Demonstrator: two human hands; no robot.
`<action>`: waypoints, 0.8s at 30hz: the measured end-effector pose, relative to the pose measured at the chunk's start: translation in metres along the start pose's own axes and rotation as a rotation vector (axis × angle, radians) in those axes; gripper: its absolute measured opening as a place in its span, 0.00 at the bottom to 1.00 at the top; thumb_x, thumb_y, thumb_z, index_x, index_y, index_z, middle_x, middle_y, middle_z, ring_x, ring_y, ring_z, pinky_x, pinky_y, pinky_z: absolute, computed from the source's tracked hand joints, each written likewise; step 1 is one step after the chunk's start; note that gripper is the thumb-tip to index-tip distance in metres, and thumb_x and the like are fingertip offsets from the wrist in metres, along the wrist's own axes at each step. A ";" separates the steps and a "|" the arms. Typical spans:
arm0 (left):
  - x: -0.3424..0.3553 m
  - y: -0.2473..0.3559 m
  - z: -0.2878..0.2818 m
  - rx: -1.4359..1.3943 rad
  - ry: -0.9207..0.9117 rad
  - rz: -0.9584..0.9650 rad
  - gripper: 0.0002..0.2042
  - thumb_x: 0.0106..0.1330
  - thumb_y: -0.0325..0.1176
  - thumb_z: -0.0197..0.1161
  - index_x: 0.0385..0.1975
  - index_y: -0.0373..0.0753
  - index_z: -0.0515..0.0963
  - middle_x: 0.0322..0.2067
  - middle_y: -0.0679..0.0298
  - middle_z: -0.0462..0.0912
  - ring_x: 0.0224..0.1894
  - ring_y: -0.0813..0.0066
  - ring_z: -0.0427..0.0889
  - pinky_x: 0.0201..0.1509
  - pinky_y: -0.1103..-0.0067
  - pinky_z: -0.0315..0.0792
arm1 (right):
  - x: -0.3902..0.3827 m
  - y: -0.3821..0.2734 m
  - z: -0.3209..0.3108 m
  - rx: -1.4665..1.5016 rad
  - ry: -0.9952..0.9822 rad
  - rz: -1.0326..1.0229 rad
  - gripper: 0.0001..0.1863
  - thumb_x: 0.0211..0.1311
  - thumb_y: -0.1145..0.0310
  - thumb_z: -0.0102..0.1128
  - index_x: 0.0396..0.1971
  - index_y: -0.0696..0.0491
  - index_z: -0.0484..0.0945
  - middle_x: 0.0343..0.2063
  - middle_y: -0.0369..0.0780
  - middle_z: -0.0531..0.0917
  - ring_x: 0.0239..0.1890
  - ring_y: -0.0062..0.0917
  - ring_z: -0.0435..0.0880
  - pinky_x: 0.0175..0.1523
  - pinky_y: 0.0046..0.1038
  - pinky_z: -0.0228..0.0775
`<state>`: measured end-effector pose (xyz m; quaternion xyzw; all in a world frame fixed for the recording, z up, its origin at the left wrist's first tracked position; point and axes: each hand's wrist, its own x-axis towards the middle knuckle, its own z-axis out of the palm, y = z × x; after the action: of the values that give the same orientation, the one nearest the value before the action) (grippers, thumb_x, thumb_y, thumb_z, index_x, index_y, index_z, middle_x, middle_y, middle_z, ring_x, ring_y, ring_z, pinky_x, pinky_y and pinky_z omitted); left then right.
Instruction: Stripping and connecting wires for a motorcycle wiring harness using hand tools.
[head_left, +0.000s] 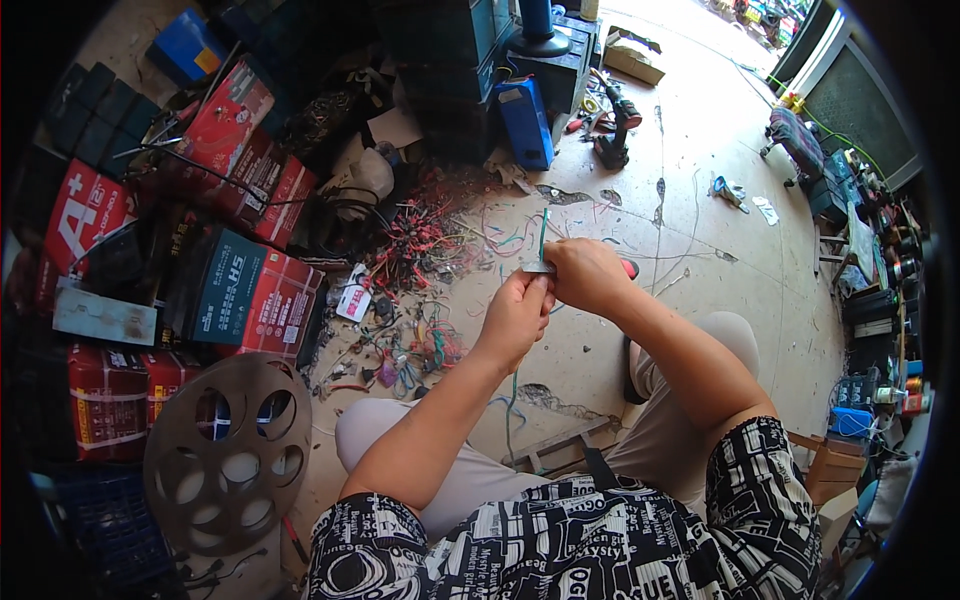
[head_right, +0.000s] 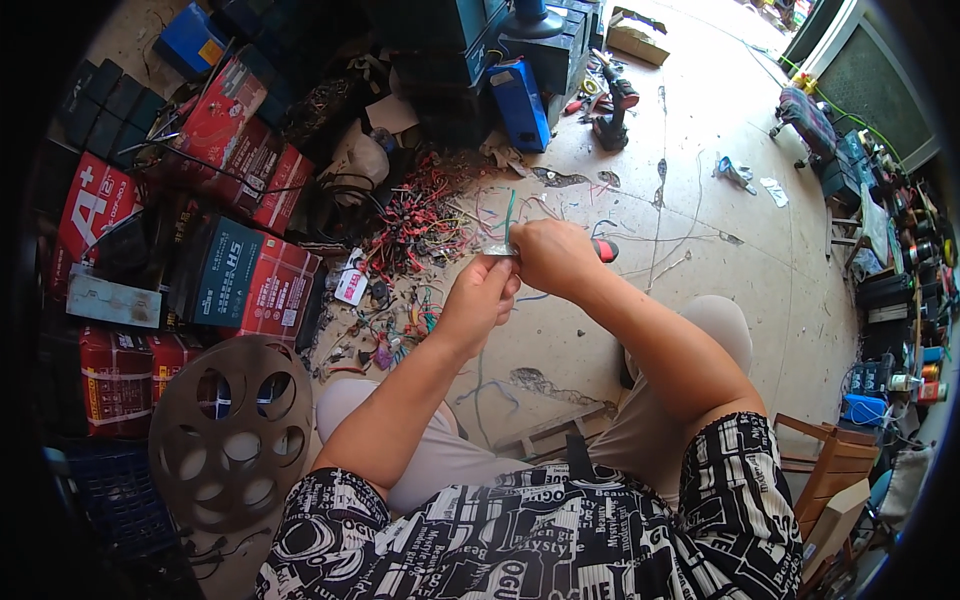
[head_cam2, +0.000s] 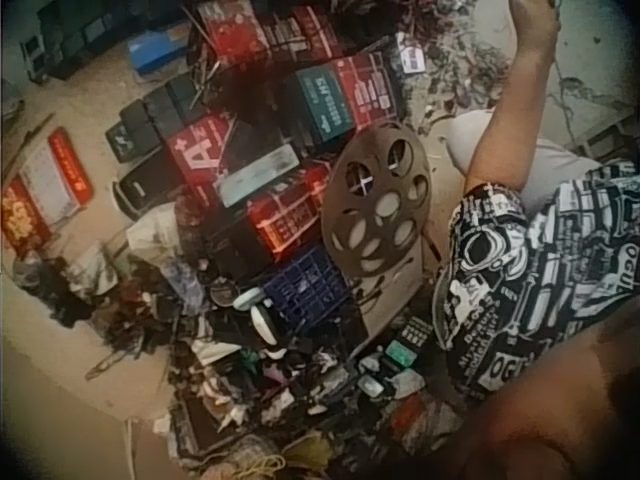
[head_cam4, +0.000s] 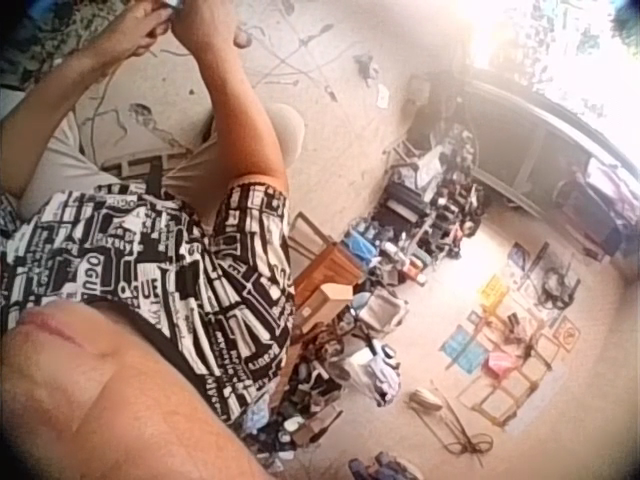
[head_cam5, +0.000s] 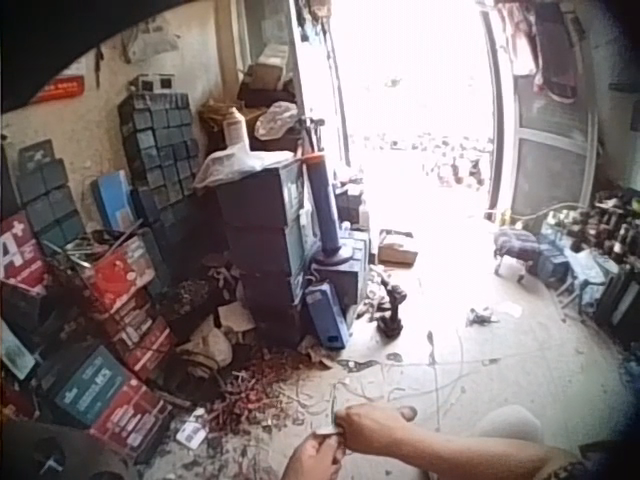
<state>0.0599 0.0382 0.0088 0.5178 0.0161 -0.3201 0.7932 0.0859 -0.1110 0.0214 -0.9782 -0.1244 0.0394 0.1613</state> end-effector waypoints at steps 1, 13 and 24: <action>-0.001 -0.001 0.000 -0.027 0.003 -0.033 0.06 0.71 0.34 0.45 0.34 0.42 0.68 0.21 0.74 0.66 0.13 0.91 0.55 0.15 0.89 0.48 | 0.000 0.000 0.002 0.000 0.000 -0.001 0.09 0.42 0.67 0.60 0.22 0.55 0.74 0.23 0.43 0.80 0.29 0.41 0.80 0.33 0.38 0.71; -0.011 0.001 -0.001 -0.179 0.026 -0.177 0.08 0.72 0.36 0.44 0.33 0.41 0.66 0.20 0.72 0.63 0.13 0.89 0.55 0.14 0.89 0.49 | 0.011 0.015 0.026 -0.087 0.218 0.005 0.03 0.45 0.70 0.57 0.20 0.53 0.74 0.20 0.41 0.79 0.25 0.38 0.80 0.31 0.37 0.71; -0.016 0.002 -0.002 -0.290 0.027 -0.212 0.06 0.71 0.34 0.46 0.33 0.41 0.67 0.20 0.73 0.64 0.13 0.89 0.55 0.15 0.89 0.49 | 0.013 0.002 0.030 -0.070 0.222 -0.008 0.06 0.46 0.67 0.57 0.21 0.53 0.76 0.22 0.43 0.81 0.26 0.38 0.82 0.31 0.37 0.73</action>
<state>0.0490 0.0479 0.0148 0.3977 0.1274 -0.3894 0.8210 0.0950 -0.1010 -0.0080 -0.9812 -0.1109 -0.0740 0.1398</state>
